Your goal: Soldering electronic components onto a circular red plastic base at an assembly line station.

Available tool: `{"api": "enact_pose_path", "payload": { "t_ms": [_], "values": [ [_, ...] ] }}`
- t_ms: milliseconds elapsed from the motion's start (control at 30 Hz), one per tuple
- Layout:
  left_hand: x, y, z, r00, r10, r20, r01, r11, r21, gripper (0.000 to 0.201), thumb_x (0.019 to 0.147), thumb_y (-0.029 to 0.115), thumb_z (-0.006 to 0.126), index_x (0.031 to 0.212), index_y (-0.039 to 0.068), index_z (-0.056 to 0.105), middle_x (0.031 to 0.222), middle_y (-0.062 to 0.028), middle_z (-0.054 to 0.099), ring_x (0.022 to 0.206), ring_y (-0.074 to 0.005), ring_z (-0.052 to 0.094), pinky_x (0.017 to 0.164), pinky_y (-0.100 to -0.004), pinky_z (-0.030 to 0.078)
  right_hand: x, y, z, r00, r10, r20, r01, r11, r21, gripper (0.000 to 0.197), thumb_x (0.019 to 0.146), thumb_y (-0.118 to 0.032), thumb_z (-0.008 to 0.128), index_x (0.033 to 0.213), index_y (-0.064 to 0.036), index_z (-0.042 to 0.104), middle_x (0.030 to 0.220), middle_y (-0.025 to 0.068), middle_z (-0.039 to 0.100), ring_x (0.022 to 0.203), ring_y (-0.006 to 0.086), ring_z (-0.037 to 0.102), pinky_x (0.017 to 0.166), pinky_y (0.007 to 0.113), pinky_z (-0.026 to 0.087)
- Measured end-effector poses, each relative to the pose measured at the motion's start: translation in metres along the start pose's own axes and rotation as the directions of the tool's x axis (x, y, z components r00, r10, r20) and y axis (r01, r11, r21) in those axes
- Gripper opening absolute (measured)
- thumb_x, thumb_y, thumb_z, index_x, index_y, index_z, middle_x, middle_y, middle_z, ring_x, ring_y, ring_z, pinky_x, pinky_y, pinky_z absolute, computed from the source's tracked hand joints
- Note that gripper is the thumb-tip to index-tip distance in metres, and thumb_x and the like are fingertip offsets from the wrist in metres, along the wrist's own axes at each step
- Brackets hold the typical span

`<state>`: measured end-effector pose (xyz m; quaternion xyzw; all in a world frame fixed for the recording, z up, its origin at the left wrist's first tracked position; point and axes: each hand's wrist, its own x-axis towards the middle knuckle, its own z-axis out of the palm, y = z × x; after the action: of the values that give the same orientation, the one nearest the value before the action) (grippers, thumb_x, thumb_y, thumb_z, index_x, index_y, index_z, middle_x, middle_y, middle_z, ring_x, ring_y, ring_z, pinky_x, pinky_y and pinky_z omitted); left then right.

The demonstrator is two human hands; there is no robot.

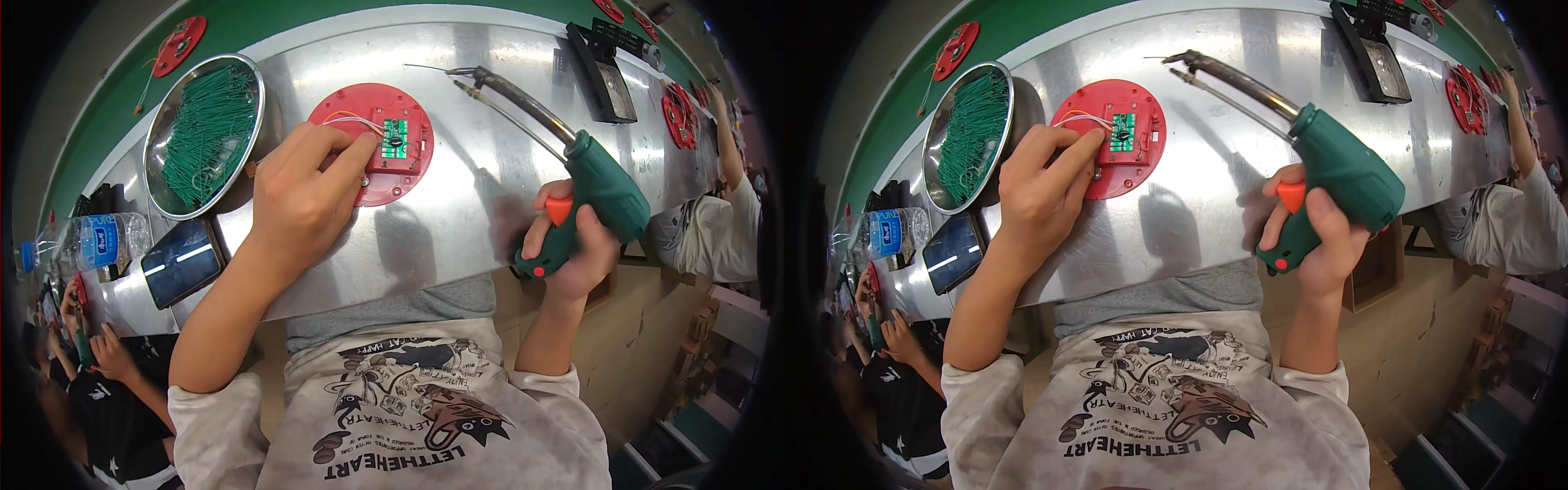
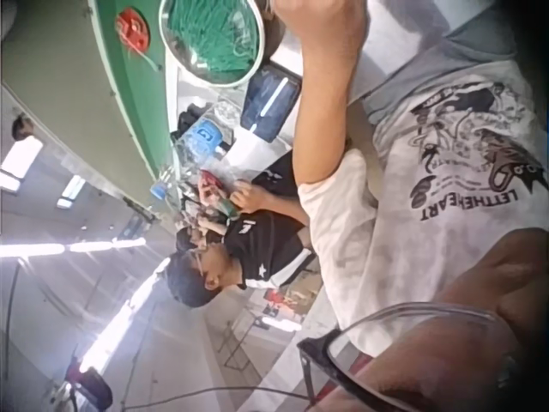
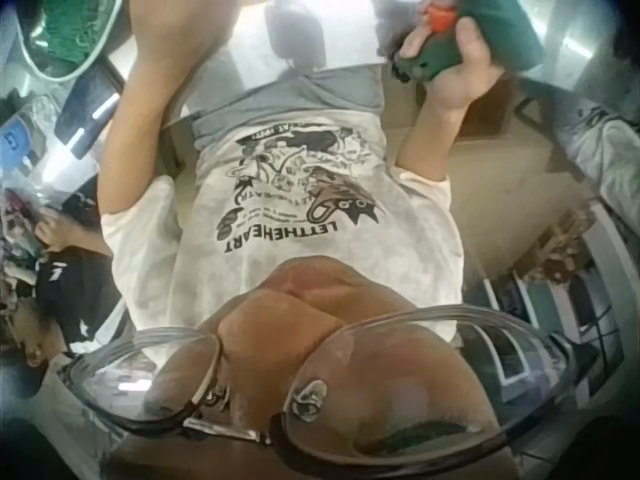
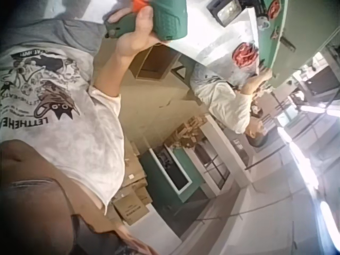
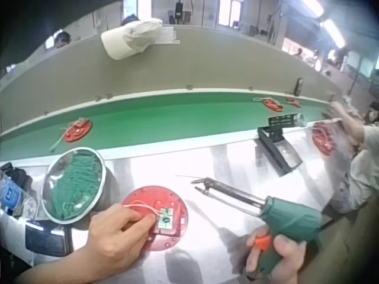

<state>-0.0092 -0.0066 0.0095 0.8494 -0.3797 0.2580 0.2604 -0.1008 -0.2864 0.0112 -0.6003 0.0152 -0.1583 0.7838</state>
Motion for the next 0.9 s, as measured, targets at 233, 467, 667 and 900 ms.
{"api": "enact_pose_path", "payload": {
  "t_ms": [233, 467, 667, 900],
  "values": [
    [0.001, 0.000, 0.000, 1.000, 0.030, 0.000, -0.030, 0.999, 0.040, 0.033, 0.067, 0.000, 0.074, 0.100, 0.000, 0.074, 0.083, -0.0077, 0.064, 0.072, -0.0231, 0.064, 0.060, -0.0348, 0.052, 0.000, 0.007, -0.004, 0.997, 0.023, -0.069, -0.021, 0.999, 0.035, 0.040, 0.101, -0.025, 0.050, 0.113, 0.0127, 0.054, 0.090, 0.0244, 0.062, 0.042, 0.0198, 0.057, 0.037, 0.031, 0.049],
    [0.002, 0.001, -0.002, 0.996, 0.088, 0.001, -0.087, 0.989, 0.118, 0.033, 0.067, 0.001, 0.073, 0.100, 0.000, 0.075, 0.085, -0.0085, 0.064, 0.072, -0.0236, 0.063, 0.062, -0.0348, 0.052, 0.002, 0.006, -0.003, 0.996, 0.044, -0.074, -0.041, 0.998, 0.049, 0.038, 0.100, -0.022, 0.051, 0.117, 0.0111, 0.054, 0.090, 0.0240, 0.063, 0.042, 0.0201, 0.057, 0.039, 0.031, 0.049],
    [0.012, 0.005, -0.015, 0.998, 0.027, -0.057, -0.019, 0.991, 0.134, 0.041, 0.068, 0.004, 0.076, 0.110, 0.003, 0.074, 0.109, -0.0127, 0.067, 0.102, -0.0336, 0.060, 0.087, -0.0417, 0.050, 0.001, 0.000, 0.003, 0.992, -0.001, -0.126, 0.007, 0.999, 0.046, 0.040, 0.099, -0.021, 0.053, 0.125, 0.0083, 0.054, 0.089, 0.0226, 0.064, 0.042, 0.0199, 0.056, 0.038, 0.030, 0.047],
    [0.053, -0.018, -0.018, 0.910, 0.036, 0.413, 0.005, 0.995, -0.099, 0.045, 0.071, 0.029, 0.076, 0.112, 0.013, 0.071, 0.104, -0.0101, 0.070, 0.111, -0.0314, 0.060, 0.103, -0.0477, 0.036, -0.006, 0.012, -0.005, 0.958, -0.024, -0.286, 0.069, 0.986, 0.150, 0.034, 0.103, -0.028, 0.047, 0.105, 0.0044, 0.058, 0.088, 0.0162, 0.064, 0.045, 0.0175, 0.055, 0.042, 0.032, 0.045]
  ]
}}
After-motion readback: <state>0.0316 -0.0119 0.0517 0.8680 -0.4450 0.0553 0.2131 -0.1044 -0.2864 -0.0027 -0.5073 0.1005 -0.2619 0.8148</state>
